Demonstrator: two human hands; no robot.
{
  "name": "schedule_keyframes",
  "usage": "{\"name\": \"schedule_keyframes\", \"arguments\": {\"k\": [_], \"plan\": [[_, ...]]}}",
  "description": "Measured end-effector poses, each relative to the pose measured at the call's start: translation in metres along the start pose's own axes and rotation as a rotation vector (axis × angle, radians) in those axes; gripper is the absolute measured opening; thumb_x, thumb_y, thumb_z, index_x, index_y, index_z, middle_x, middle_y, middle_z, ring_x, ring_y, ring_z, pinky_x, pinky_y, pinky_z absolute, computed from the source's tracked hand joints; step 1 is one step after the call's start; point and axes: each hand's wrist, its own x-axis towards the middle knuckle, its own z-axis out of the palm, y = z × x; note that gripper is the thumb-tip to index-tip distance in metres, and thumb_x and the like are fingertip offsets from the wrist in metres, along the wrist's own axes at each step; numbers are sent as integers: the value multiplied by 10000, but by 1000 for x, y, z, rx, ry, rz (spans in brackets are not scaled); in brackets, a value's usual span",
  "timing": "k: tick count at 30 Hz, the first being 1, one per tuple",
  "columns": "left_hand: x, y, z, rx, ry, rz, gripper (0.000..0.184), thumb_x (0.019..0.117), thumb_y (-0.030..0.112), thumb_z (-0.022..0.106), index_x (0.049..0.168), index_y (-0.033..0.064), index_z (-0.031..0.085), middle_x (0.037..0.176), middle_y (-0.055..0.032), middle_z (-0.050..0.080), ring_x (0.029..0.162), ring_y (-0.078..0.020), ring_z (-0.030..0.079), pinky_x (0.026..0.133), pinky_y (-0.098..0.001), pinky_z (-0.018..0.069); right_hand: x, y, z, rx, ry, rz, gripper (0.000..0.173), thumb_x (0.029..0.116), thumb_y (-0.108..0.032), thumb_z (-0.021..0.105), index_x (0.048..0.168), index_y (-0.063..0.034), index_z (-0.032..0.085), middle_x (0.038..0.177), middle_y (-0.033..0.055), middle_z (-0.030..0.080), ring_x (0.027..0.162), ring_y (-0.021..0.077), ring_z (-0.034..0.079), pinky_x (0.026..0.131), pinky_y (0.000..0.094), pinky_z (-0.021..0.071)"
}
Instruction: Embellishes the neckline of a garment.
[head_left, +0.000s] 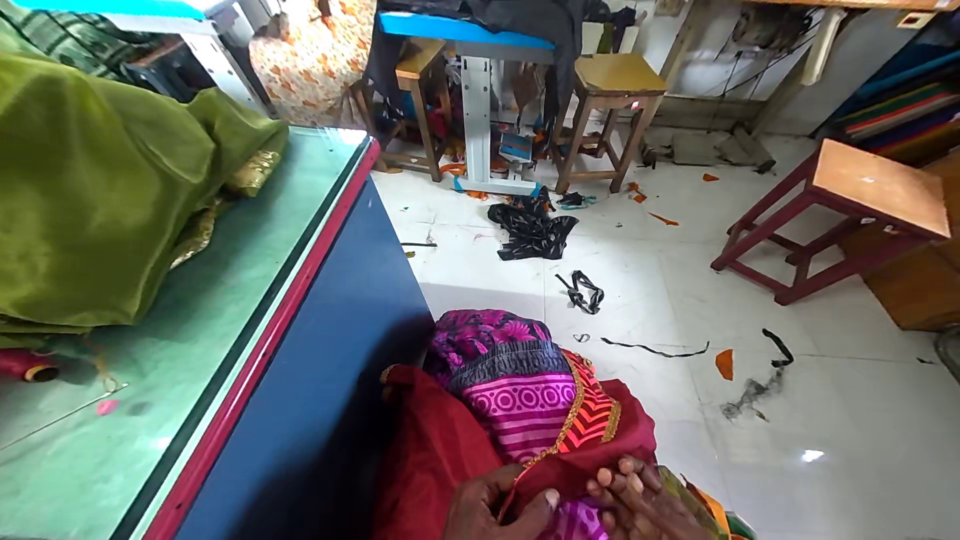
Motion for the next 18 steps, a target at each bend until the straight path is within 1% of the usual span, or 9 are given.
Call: {"name": "schedule_keyframes", "arguments": {"k": [2, 4, 9, 10, 12, 14, 18], "plan": [[1, 0, -1, -93, -11, -50, 60, 905, 90, 672, 893, 86, 731, 778, 122, 687, 732, 66, 637, 709, -173, 539, -1, 2, -2, 49, 22, 40, 338, 1071, -55, 326, 995, -154, 640, 964, 15, 782, 906, 84, 748, 810, 214, 591], [2, 0, -2, -170, -11, -91, 93, 909, 60, 652, 893, 109, 730, 773, 129, 692, 725, 55, 646, 708, -181, 548, -2, 4, -4, 79, 18, 58, 336, 1075, -76, 313, 995, -153, 630, 970, 19, 780, 912, 90, 748, 814, 217, 592], [3, 4, -2, -247, 0, -154, 148, 919, 23, 616, 891, 117, 726, 776, 118, 706, 733, 32, 665, 719, -194, 564, -3, 8, -4, 123, -21, 36, 343, 1075, -86, 335, 1000, -163, 662, 997, 24, 781, 943, 93, 744, 830, 221, 587], [3, 5, -2, -251, 5, -158, 154, 920, 21, 614, 884, 120, 727, 768, 119, 704, 728, 34, 664, 715, -192, 562, -3, 9, -4, 130, -37, 25, 336, 1073, -84, 349, 1006, -168, 668, 1013, 24, 783, 957, 95, 745, 841, 222, 588], [4, 6, -1, -255, 13, -165, 161, 919, 17, 612, 874, 123, 725, 760, 118, 703, 721, 33, 662, 711, -191, 560, -4, 10, -5, 153, -98, -7, 291, 1064, -84, 417, 1041, -164, 697, 1083, 46, 782, 1017, 112, 743, 878, 230, 584], [4, 6, -1, -256, 15, -168, 166, 922, 11, 609, 874, 121, 724, 762, 115, 707, 722, 31, 667, 710, -190, 565, -4, 10, -7, 171, -169, -40, 250, 1057, -97, 474, 1106, -155, 712, 1169, 77, 763, 1093, 141, 729, 927, 250, 576], [4, 6, -1, -252, -3, -170, 170, 928, 23, 601, 864, 130, 717, 750, 115, 701, 706, 28, 664, 695, -192, 563, -4, 10, -7, 203, -231, -65, 229, 1037, -107, 534, 1182, -140, 708, 1256, 107, 728, 1180, 185, 696, 974, 286, 564]]}}
